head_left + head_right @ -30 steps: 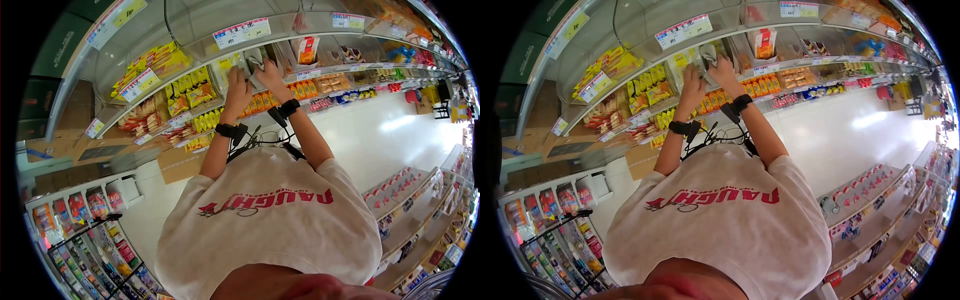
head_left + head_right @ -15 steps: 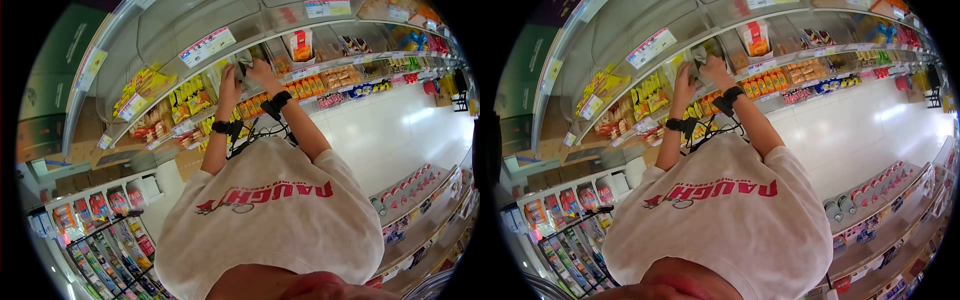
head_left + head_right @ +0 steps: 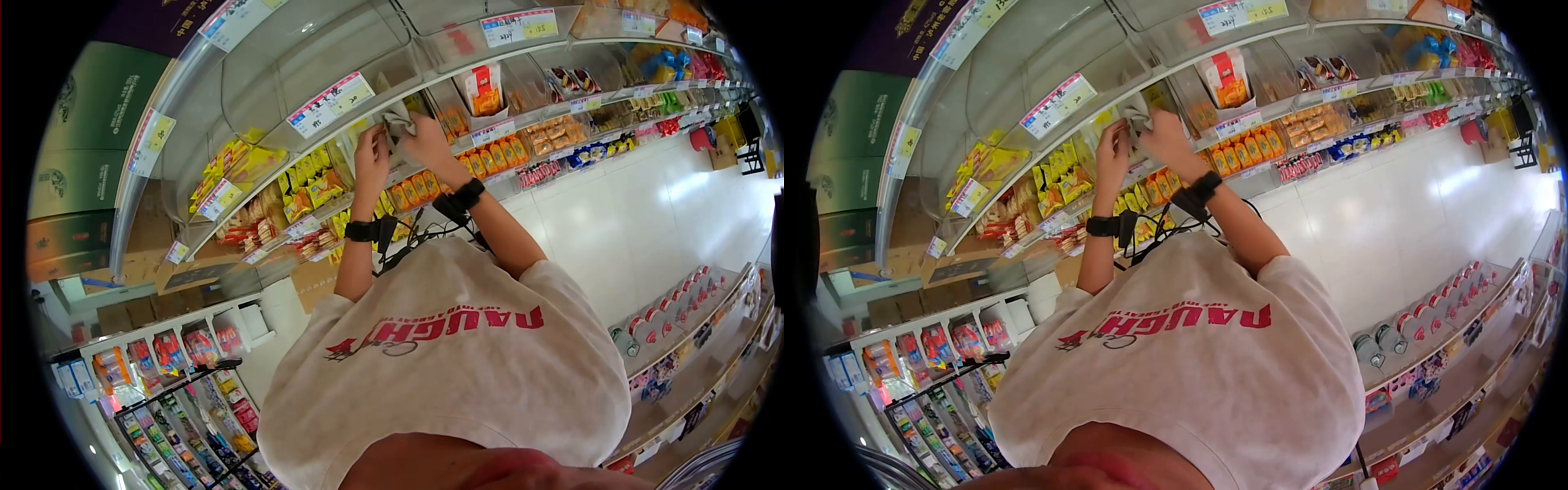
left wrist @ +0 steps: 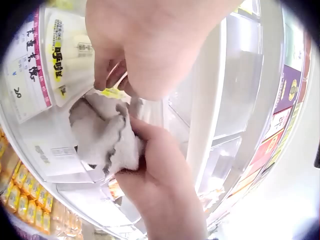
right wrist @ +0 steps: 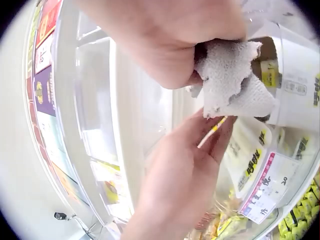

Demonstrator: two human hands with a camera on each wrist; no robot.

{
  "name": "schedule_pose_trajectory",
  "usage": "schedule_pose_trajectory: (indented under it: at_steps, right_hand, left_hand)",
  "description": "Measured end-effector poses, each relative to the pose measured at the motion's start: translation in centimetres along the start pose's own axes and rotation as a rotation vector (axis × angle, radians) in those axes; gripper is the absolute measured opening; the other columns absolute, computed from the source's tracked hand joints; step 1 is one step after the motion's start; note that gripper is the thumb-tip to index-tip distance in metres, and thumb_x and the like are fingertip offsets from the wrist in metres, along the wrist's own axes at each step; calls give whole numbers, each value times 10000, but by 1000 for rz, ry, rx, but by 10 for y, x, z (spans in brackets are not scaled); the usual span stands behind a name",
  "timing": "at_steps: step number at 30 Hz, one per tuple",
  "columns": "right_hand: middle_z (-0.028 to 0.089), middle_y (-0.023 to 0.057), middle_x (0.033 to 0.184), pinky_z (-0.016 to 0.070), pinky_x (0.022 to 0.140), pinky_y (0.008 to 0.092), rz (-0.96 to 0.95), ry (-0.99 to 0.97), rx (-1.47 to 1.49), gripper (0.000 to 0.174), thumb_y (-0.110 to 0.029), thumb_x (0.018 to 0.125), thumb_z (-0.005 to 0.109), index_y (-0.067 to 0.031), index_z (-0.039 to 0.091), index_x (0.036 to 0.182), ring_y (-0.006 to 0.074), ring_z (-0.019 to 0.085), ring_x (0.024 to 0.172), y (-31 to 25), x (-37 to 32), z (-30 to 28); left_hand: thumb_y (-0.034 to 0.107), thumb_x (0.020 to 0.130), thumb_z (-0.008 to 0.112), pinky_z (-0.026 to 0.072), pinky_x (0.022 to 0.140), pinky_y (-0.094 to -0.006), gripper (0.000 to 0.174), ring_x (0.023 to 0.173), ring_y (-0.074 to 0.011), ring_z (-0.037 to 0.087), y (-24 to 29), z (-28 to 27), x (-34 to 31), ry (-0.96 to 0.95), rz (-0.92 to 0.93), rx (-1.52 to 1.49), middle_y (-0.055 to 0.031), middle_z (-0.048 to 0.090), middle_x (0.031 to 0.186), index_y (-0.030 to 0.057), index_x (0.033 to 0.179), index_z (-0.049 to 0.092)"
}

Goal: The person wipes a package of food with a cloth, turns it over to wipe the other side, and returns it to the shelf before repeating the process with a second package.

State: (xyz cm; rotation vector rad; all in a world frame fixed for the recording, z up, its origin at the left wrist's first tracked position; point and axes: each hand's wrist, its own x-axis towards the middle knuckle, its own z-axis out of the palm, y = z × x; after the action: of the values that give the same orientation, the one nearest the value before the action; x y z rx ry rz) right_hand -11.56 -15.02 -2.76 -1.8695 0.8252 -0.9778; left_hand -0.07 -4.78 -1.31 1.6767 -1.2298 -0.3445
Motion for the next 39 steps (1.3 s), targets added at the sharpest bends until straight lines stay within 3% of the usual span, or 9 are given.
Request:
schedule_pose_trajectory:
  at_steps: [7, 16, 19, 22, 26, 29, 30, 34, 39]
  right_hand:
    - [606, -35, 851, 429, 668, 232, 104, -89, 497, 281, -228, 977, 615, -15, 643, 1159, 43, 497, 770, -40, -18, -64]
    - [641, -11, 940, 460, 765, 233, 356, 40, 869, 314, -215, 987, 599, -46, 602, 1252, 61, 549, 853, -42, -40, -78]
    - [652, -9, 980, 463, 785, 230, 321, -100, 736, 326, -217, 990, 601, -45, 599, 1266, 64, 558, 877, -65, -47, -85]
    - [661, -1, 1015, 465, 783, 223, 202, -286, 449, 325, -225, 999, 591, -30, 599, 1258, 67, 564, 898, -70, -53, -95]
    - [667, 19, 1003, 481, 731, 230, 255, 259, 589, 340, -282, 1012, 565, -22, 590, 1229, 80, 578, 850, -52, -46, -86]
    - [665, 30, 1012, 499, 749, 254, 557, 170, 284, 412, -337, 1029, 522, -21, 537, 1293, 97, 598, 848, -79, -59, -74]
    - [661, 33, 1031, 506, 768, 268, 488, 57, 364, 452, -360, 1036, 494, -15, 501, 1329, 107, 606, 869, -83, -62, -64]
    - [649, 42, 1091, 514, 802, 289, 359, -186, 876, 492, -364, 1043, 471, -3, 452, 1376, 113, 613, 914, -92, -84, -28]
    - [678, 46, 1062, 510, 785, 259, 135, -328, 493, 399, -180, 981, 612, 6, 529, 1324, 76, 605, 897, -134, -99, -38]
  left_hand:
    - [237, 967, 651, 488, 698, -266, 381, 848, -130, 625, 52, -15, 2, -76, -432, -438, -77, 660, 1009, -47, 1208, 569]
    - [176, 942, 677, 471, 706, -214, 322, 820, -76, 622, 59, -16, -7, -74, -480, -844, -5, 666, 880, -14, 1184, 583]
    - [170, 945, 668, 494, 753, -235, 315, 866, -89, 637, 69, -16, -17, 92, -640, -995, -16, 690, 936, -8, 1197, 606]
    - [160, 941, 670, 507, 797, -254, 299, 904, -101, 646, 61, -30, -27, -98, -451, -865, -35, 701, 1013, -9, 1185, 632]
    - [150, 940, 674, 506, 785, -245, 236, 888, -75, 635, 70, -46, -40, 83, -366, -688, -31, 701, 1003, -1, 1121, 670]
    - [178, 932, 695, 505, 780, -242, 267, 881, -76, 635, 88, -54, -51, -78, -413, -736, -33, 700, 1004, -9, 1120, 666]
    - [92, 936, 642, 488, 811, -245, 261, 933, -73, 621, 73, -51, -51, -191, -470, -482, -28, 691, 1062, -16, 1173, 653]
    - [-23, 892, 521, 488, 869, -260, 331, 992, -102, 627, 65, -53, -70, -217, -282, -706, -56, 678, 1115, -40, 1210, 610]
    - [-65, 844, 497, 505, 848, -269, 384, 1013, -125, 626, 74, -75, -91, -171, -330, -778, -80, 668, 1119, -50, 1218, 584]
